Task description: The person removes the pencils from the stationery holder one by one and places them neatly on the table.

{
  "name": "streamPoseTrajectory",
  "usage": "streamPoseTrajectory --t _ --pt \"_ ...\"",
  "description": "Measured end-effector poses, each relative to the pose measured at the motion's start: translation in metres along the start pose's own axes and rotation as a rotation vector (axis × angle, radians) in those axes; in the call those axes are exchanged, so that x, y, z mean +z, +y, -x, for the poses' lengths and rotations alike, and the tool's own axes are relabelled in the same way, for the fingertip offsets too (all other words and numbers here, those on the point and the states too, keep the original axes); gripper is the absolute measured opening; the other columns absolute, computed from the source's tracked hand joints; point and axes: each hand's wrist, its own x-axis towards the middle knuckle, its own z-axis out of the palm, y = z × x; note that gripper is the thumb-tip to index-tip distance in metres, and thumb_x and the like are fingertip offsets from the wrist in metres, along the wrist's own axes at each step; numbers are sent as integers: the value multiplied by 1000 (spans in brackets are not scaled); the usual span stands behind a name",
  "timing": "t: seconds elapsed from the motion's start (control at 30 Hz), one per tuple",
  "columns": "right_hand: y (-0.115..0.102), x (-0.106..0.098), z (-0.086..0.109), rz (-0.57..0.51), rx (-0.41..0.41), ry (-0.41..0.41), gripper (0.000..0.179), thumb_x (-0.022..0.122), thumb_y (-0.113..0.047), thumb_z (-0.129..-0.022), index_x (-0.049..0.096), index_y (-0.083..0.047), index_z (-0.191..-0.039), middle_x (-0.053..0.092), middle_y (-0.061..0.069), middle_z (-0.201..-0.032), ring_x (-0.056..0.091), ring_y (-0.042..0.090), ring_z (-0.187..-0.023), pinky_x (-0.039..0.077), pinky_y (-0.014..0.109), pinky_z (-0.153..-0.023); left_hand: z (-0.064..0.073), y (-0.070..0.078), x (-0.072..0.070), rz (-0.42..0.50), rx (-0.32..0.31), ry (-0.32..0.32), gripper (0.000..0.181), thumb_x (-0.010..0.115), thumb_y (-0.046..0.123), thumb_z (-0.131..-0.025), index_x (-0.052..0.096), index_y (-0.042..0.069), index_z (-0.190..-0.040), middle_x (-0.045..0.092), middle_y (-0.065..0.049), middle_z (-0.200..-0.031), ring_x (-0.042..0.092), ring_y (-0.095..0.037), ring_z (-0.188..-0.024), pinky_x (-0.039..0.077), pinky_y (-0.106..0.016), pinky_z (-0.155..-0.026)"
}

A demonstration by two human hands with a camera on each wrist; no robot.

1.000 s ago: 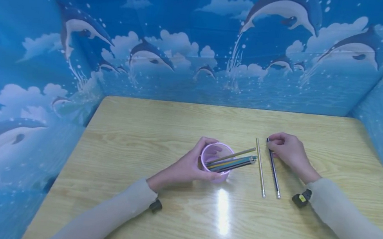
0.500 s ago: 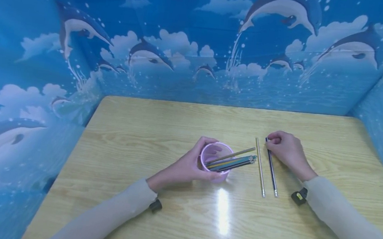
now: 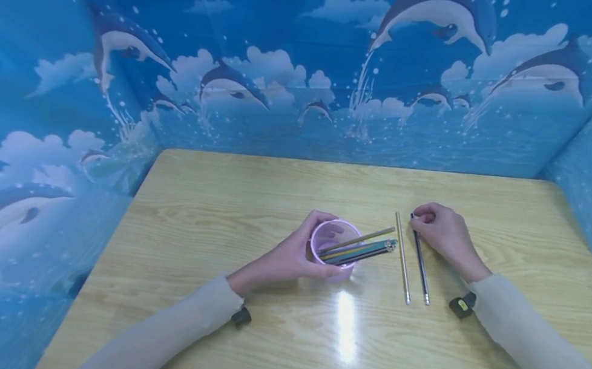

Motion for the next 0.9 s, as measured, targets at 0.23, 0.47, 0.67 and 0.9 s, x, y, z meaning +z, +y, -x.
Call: streamPoseTrajectory --t 0.23,0.47,0.67,0.9 --pt "0 -2 8 -46 13 30 46 65 -28 -108 64 6 -138 69 24 -123 67 41 -111 53 50 -93 1 0 0 -51 -18 7 92 94 11 -86 37 19 -157 51 -13 -156 56 -35 -141 54 -39 -112" --pt "-6 -4 22 -167 -12 120 44 61 -27 -110 65 1 -144 69 22 -129 66 36 -116 52 41 -98 2 1 1 -48 -52 32 101 96 13 -84 33 22 -163 50 -15 -159 53 -38 -145 52 -38 -114" --pt "-14 -5 35 -308 -25 112 41 61 -26 -111 66 -2 -144 69 13 -125 64 13 -106 53 20 -86 -2 3 6 -102 -59 63 102 99 19 -81 37 23 -163 52 -4 -161 53 -35 -146 49 -44 -117" --pt "-25 -1 50 -594 -111 42 33 69 -14 -109 66 3 -137 74 2 -110 71 10 -95 63 23 -83 -4 2 10 -162 -63 91 101 99 25 -81 39 21 -162 55 0 -158 56 -30 -143 49 -46 -117"
